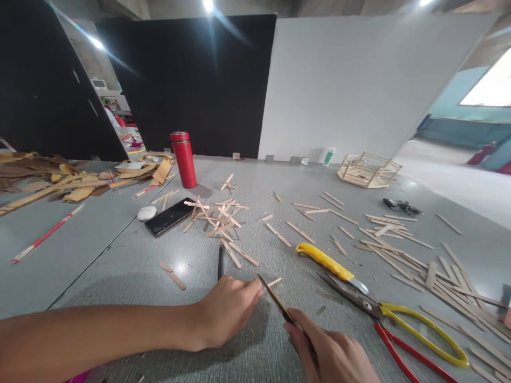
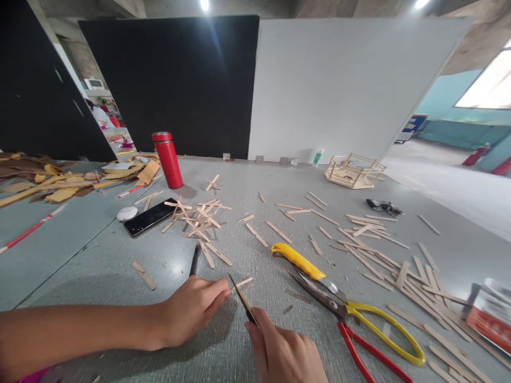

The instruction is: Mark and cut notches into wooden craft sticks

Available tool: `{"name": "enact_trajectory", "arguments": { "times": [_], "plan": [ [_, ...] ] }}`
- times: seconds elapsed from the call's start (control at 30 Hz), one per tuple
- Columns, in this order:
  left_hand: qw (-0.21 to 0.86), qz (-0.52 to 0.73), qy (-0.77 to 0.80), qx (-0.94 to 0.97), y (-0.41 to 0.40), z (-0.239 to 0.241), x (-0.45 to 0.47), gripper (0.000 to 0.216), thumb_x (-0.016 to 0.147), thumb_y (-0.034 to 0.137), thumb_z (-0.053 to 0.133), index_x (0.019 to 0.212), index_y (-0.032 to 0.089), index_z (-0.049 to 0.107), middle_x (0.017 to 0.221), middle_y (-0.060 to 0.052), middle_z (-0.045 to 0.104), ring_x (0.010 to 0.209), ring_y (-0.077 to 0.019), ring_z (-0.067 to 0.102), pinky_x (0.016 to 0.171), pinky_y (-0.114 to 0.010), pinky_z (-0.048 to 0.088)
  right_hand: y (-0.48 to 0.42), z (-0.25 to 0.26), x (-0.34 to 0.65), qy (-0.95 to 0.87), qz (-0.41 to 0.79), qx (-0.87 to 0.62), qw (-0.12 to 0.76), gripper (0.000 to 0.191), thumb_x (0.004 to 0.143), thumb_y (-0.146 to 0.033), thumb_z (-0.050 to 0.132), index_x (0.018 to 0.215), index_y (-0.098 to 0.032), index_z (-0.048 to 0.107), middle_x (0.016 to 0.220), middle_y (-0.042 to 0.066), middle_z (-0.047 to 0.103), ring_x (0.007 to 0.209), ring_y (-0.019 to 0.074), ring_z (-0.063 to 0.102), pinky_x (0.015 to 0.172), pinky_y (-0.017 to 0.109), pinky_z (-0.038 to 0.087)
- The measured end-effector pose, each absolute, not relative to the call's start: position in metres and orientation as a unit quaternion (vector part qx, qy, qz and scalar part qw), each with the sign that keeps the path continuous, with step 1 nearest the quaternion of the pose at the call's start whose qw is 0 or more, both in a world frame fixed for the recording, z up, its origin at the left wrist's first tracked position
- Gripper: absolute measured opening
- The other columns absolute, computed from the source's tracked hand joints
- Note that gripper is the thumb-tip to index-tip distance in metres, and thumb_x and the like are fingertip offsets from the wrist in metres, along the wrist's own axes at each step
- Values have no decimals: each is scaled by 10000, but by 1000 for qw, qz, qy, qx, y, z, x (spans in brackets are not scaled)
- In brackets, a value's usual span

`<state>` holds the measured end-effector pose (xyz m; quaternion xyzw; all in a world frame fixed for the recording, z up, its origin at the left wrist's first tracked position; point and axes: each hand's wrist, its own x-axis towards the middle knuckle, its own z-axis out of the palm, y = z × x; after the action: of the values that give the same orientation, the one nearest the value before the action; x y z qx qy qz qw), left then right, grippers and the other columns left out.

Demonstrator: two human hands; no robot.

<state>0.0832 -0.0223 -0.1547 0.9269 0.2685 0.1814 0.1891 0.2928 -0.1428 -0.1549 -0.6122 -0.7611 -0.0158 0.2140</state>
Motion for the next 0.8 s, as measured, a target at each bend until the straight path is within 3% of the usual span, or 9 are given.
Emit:
{"name": "enact_trajectory", "arguments": {
  "times": [0.07,0.2,0.3,0.37,0.47,0.6,0.8],
  "plan": [
    [189,179,264,929,-23,-153,83,297,1090,217,320,866,212,516,599,45,504,493,-139,460,518,-276,291,-137,-154,288,-765,-41,-603,220,319,1103,-342,392,1160,-211,676,549,-34,717,414,200,706,392,253,449],
    [187,173,271,928,-24,-155,83,296,1093,208,339,885,194,549,605,43,522,483,-126,462,517,-272,323,-135,-155,286,-785,-94,-575,210,440,1110,-264,308,1447,-125,553,490,-51,660,353,196,654,365,263,412],
    [189,162,297,922,-23,-160,83,307,1104,215,366,906,163,595,617,41,536,491,-119,488,523,-258,396,-144,-159,293,-793,-70,-573,193,461,1095,-236,377,1537,-158,484,544,-51,688,379,167,659,393,239,432],
    [196,148,312,918,-22,-162,84,239,1092,281,485,973,140,637,728,19,614,570,-116,572,574,-257,498,-149,-162,297,-793,-45,-578,188,499,1084,-233,435,1579,-176,430,558,-62,689,383,148,653,401,220,436],
    [214,126,314,916,-21,-161,82,197,1042,331,619,1056,140,664,877,-3,676,683,-124,651,656,-286,583,-147,-164,298,-794,-43,-575,192,496,1076,-217,440,1570,-177,449,570,-55,698,397,153,664,411,224,444],
    [236,109,324,909,-22,-158,82,213,1037,331,625,1136,146,663,1004,-41,700,793,-154,689,721,-323,606,-136,-161,290,-797,-74,-569,187,485,1031,-124,383,1488,-115,545,561,-30,696,394,184,664,399,263,427],
    [252,101,355,895,-23,-162,85,325,1016,357,652,1280,168,629,1253,-98,660,1032,-232,687,874,-429,601,-142,-158,290,-805,-111,-556,174,530,985,-88,370,1494,-99,517,560,-33,697,374,174,647,387,271,395]
  ]
}}
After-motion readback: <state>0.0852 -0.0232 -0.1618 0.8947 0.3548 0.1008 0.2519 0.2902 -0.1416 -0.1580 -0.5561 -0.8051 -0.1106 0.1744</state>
